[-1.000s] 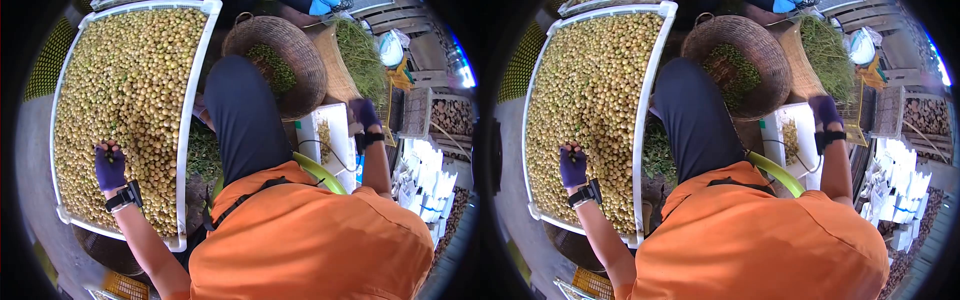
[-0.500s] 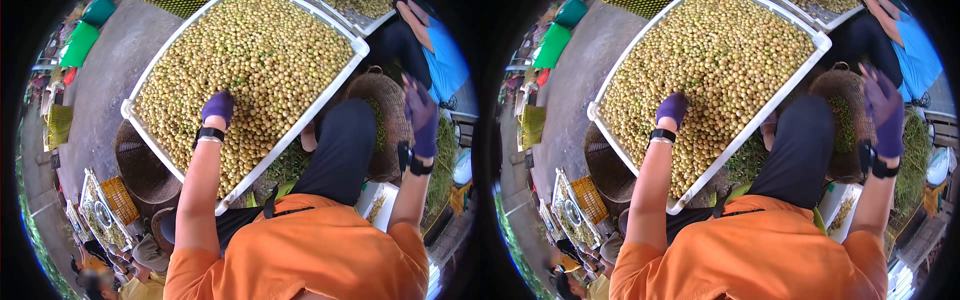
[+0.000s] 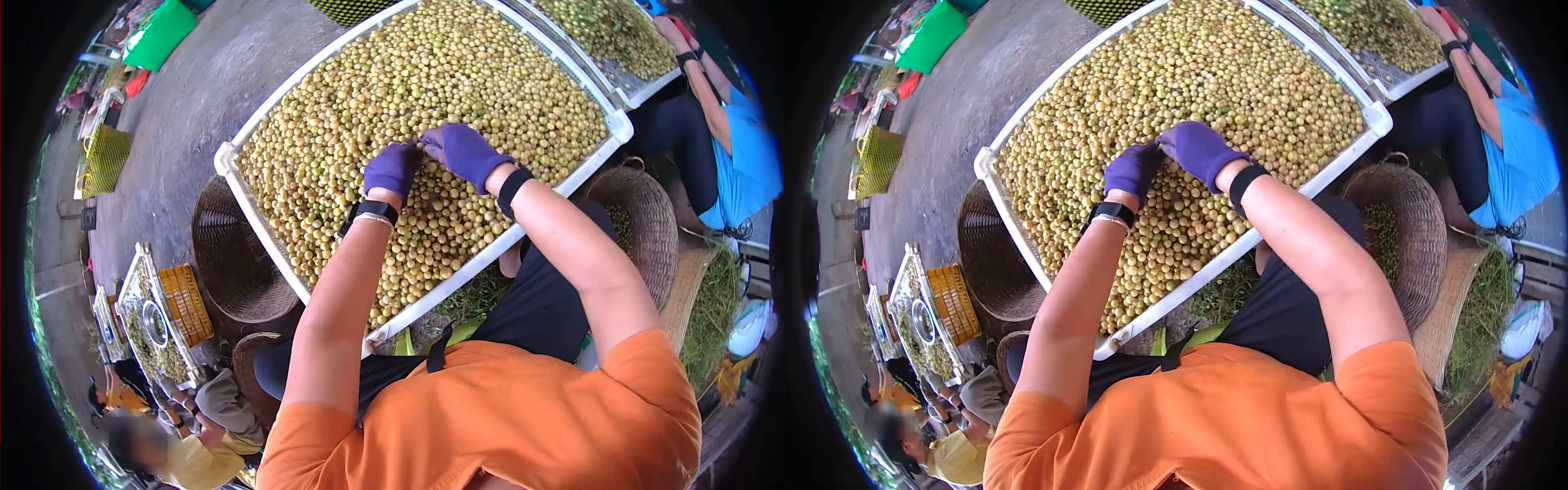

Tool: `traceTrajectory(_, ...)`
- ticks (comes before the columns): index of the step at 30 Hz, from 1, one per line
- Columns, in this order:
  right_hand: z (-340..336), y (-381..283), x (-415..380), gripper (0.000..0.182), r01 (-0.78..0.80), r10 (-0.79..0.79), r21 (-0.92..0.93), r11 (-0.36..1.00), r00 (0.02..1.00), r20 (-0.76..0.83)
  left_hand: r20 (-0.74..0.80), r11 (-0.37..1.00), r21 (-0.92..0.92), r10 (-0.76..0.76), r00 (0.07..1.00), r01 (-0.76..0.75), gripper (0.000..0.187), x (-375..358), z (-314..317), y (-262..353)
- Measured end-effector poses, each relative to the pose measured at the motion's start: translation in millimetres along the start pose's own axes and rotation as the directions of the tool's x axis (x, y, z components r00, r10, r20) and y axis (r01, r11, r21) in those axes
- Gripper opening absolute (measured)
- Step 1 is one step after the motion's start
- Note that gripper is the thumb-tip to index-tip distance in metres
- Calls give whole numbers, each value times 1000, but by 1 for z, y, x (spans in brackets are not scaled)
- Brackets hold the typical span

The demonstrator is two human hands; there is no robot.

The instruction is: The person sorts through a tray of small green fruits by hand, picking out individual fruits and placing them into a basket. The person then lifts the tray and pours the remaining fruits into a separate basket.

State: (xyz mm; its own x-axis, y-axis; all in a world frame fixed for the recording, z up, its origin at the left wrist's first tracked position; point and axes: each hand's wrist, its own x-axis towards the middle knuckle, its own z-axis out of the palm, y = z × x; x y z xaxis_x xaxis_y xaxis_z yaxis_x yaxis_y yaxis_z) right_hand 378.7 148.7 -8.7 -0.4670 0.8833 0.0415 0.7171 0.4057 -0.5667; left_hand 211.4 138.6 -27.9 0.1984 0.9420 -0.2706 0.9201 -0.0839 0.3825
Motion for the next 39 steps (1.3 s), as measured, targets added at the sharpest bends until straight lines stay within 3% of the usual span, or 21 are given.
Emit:
traceTrajectory(7,20,13,7,23,82,-67,-129,988,991,120,-2,993,-38,-111,994,111,27,-20,1,-1)
traceTrajectory(10,24,12,10,24,94,-61,-194,977,984,169,59,963,-153,-214,975,220,35,-24,-5,-11)
traceTrajectory(11,23,10,10,24,81,-32,-224,971,976,214,-3,946,-248,-219,976,211,33,-22,-6,-17)
traceTrajectory(12,22,7,8,23,96,-45,-249,964,979,201,69,775,-563,-300,951,286,31,-24,-6,-22)
traceTrajectory(14,21,5,2,22,122,-71,-305,945,982,176,262,383,-853,-272,926,354,33,-24,-9,-34)
traceTrajectory(17,27,10,-3,22,117,-77,-297,948,987,141,242,313,-897,-242,940,312,30,-12,-2,-34)
traceTrajectory(20,29,16,-6,23,118,-76,-286,951,985,152,20,866,-467,-192,981,179,27,4,3,-19)
traceTrajectory(21,29,15,-9,24,94,-60,-275,957,989,132,-20,975,-221,-40,999,35,27,2,0,-13)
traceTrajectory(24,26,18,-4,22,61,-56,-90,994,997,49,99,997,-40,69,993,-66,25,13,2,-8)
traceTrajectory(25,24,22,-2,22,-2,9,198,980,999,-33,177,998,40,39,984,-47,26,15,5,-7)
traceTrajectory(26,17,17,-4,25,-170,228,504,847,972,-54,162,997,46,54,985,-62,27,13,7,-7)
traceTrajectory(28,-28,1,-6,26,-388,373,758,525,905,205,128,994,56,84,988,-92,29,9,7,-9)
traceTrajectory(29,-39,2,-12,24,-263,256,864,430,953,163,111,993,49,100,989,-105,28,8,7,-11)
traceTrajectory(30,-39,2,-10,25,-246,321,954,170,929,183,118,996,32,73,990,-78,28,9,8,-11)
traceTrajectory(32,-43,-3,-10,26,-257,328,964,66,918,222,128,1000,-3,18,992,-17,27,9,4,-8)
traceTrajectory(33,-43,-6,-10,26,-286,284,934,214,933,221,121,1000,-12,-24,992,26,28,9,-1,-5)
traceTrajectory(35,-40,-12,-13,26,-299,191,818,491,953,234,137,880,-438,-138,981,185,28,-3,-14,-10)
traceTrajectory(36,-34,-21,-9,24,-418,276,651,634,908,314,163,747,-617,-187,969,248,28,-10,-18,-16)
traceTrajectory(37,-14,-15,-8,22,-221,139,511,830,971,194,186,352,-901,-216,959,254,26,-16,-15,-27)
traceTrajectory(38,10,-7,-10,20,-9,-26,321,947,994,104,238,47,-967,-170,956,249,17,-24,-16,-37)
traceTrajectory(39,19,-8,-12,19,92,-114,186,978,987,110,257,-75,-966,-165,952,248,16,-34,-23,-40)
